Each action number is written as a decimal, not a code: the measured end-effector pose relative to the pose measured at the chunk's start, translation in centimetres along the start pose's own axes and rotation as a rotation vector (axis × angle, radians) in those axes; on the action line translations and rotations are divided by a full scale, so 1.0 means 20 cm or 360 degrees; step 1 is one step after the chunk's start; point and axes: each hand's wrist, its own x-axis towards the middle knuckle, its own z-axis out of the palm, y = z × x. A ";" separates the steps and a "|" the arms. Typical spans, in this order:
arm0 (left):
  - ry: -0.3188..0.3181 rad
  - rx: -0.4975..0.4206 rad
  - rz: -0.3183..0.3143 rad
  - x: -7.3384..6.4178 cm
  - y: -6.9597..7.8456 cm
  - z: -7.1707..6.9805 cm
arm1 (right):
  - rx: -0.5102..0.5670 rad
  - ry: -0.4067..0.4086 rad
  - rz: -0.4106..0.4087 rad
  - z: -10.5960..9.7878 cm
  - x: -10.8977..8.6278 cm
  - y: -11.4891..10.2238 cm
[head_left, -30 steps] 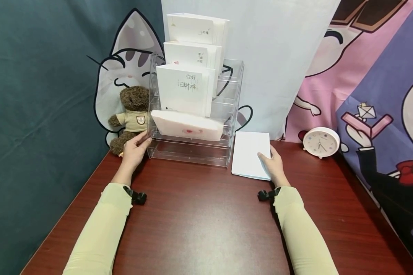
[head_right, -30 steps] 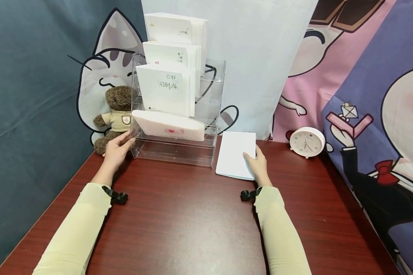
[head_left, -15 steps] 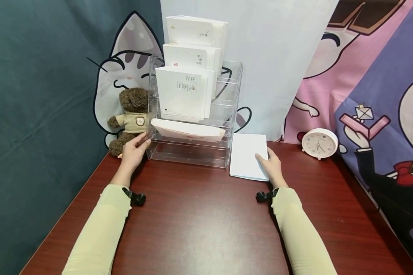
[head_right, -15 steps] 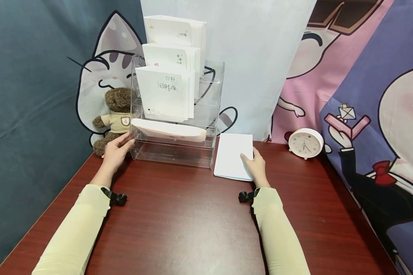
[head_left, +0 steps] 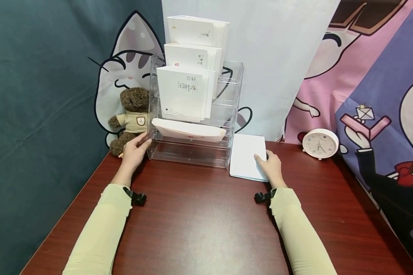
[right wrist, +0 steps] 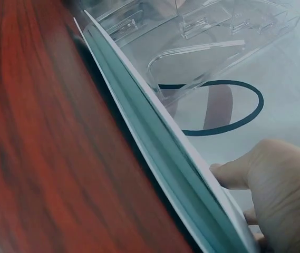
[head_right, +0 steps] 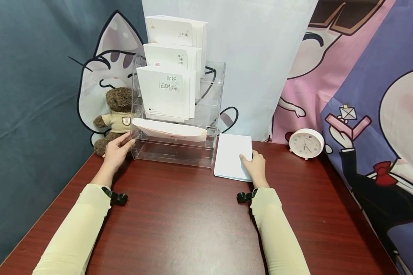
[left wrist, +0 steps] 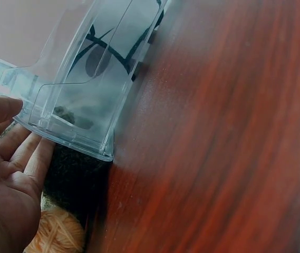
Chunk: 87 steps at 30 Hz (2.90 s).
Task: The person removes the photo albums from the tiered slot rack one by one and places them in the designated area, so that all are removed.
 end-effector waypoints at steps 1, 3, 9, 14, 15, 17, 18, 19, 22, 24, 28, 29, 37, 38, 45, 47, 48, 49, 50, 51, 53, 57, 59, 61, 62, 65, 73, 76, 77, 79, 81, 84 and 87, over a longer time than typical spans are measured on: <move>0.0001 -0.0003 0.0001 0.00 0.00 0.00 | -0.0017 -0.0004 -0.0004 0.00 0.00 0.00; 0.0006 0.0005 0.0005 0.00 0.00 0.00 | -0.0038 -0.0010 0.0000 0.00 0.00 0.00; 0.0012 0.0029 0.0009 0.00 0.00 -0.01 | -0.0062 -0.0014 0.0019 0.00 0.00 -0.01; 0.0016 0.0031 0.0016 0.00 0.00 -0.02 | -0.0056 -0.0019 0.0049 0.00 0.00 -0.01; 0.0016 0.0033 0.0018 0.00 0.00 -0.02 | -0.0051 -0.0018 0.0053 0.00 0.00 -0.01; 0.0017 0.0042 0.0017 0.00 0.01 -0.03 | -0.0043 -0.0017 0.0055 0.01 0.00 -0.01; 0.0017 0.0047 0.0016 0.00 0.01 -0.03 | -0.0036 -0.0013 0.0056 0.01 0.00 -0.02; 0.0016 0.0055 0.0013 0.00 0.01 -0.03 | -0.0026 -0.0010 0.0057 0.01 0.00 -0.02; 0.0023 0.0059 0.0010 0.00 0.00 -0.04 | 0.0004 0.0004 0.0052 0.01 -0.01 -0.02; 0.0033 0.0054 0.0006 0.00 0.00 -0.04 | 0.0031 0.0022 0.0030 0.01 -0.01 -0.03; 0.0023 0.0023 0.0003 -0.01 0.00 -0.02 | 0.0078 0.0067 -0.0127 -0.03 -0.02 -0.06; 0.0016 0.0017 0.0004 -0.01 -0.01 -0.01 | 0.0090 0.0077 -0.0188 -0.04 -0.02 -0.08; 0.0036 -0.0012 0.0023 -0.01 -0.01 0.00 | 0.0142 0.0049 -0.0624 -0.16 -0.04 -0.35; 0.0030 -0.0021 0.0030 -0.01 -0.01 0.00 | 0.0155 0.0056 -0.0687 -0.17 -0.05 -0.40; 0.0012 -0.0050 0.0057 -0.01 0.00 -0.01 | 0.0189 0.0136 -0.1271 -0.21 -0.11 -0.73; 0.0012 -0.0039 0.0051 -0.01 0.00 -0.01 | 0.0182 0.0161 -0.1443 -0.20 -0.12 -0.82; 0.0012 -0.0029 0.0046 -0.01 0.00 -0.01 | 0.0184 0.0161 -0.1512 -0.19 -0.13 -0.87; 0.0011 -0.0033 0.0041 -0.01 0.00 -0.01 | 0.0189 0.0152 -0.1570 -0.18 -0.13 -0.91; 0.0011 -0.0028 0.0034 -0.01 0.00 -0.01 | 0.0183 0.0140 -0.1612 -0.16 -0.14 -0.95; 0.0013 -0.0017 0.0030 -0.01 0.00 -0.01 | 0.0168 0.0111 -0.1634 -0.15 -0.15 -0.99; 0.0014 0.0000 0.0023 -0.02 0.00 -0.01 | 0.0127 0.0063 -0.1655 -0.11 -0.17 -1.08; 0.0024 0.0023 0.0017 -0.03 0.00 -0.01 | -0.0053 -0.0050 -0.1630 -0.04 -0.20 -1.22; 0.0022 0.0009 0.0019 -0.03 0.00 -0.01 | -0.0158 -0.0114 -0.1604 0.00 -0.21 -1.28; 0.0030 -0.0001 0.0026 -0.03 0.00 -0.01 | -0.0274 -0.0160 -0.1579 0.04 -0.22 -1.32; 0.0032 -0.0001 0.0028 -0.03 0.00 -0.01 | -0.0325 -0.0173 -0.1572 0.06 -0.22 -1.34; 0.0036 0.0008 0.0033 -0.02 0.00 -0.01 | -0.0455 -0.0170 -0.1566 0.10 -0.22 -1.37; 0.0040 -0.0012 0.0041 -0.02 0.00 -0.01 | -0.0721 -0.0156 -0.1655 0.17 -0.20 -1.42; 0.0041 -0.0004 0.0043 -0.02 0.00 -0.01 | -0.0802 -0.0108 -0.1696 0.19 -0.19 -1.42; 0.0045 -0.0006 0.0041 -0.02 0.00 -0.01 | -0.0815 -0.0076 -0.1709 0.19 -0.19 -1.41; 0.0044 -0.0001 0.0041 -0.02 0.00 -0.01 | -0.0838 -0.0016 -0.1724 0.21 -0.20 -1.40; 0.0042 -0.0002 0.0044 -0.02 0.00 -0.02 | -0.0853 0.0037 -0.1732 0.23 -0.20 -1.39; 0.0038 -0.0011 0.0043 -0.02 0.00 -0.01 | -0.0870 0.0085 -0.1746 0.25 -0.22 -1.36; 0.0039 -0.0020 0.0043 -0.01 0.00 -0.01 | -0.0832 0.0112 -0.1737 0.27 -0.25 -1.34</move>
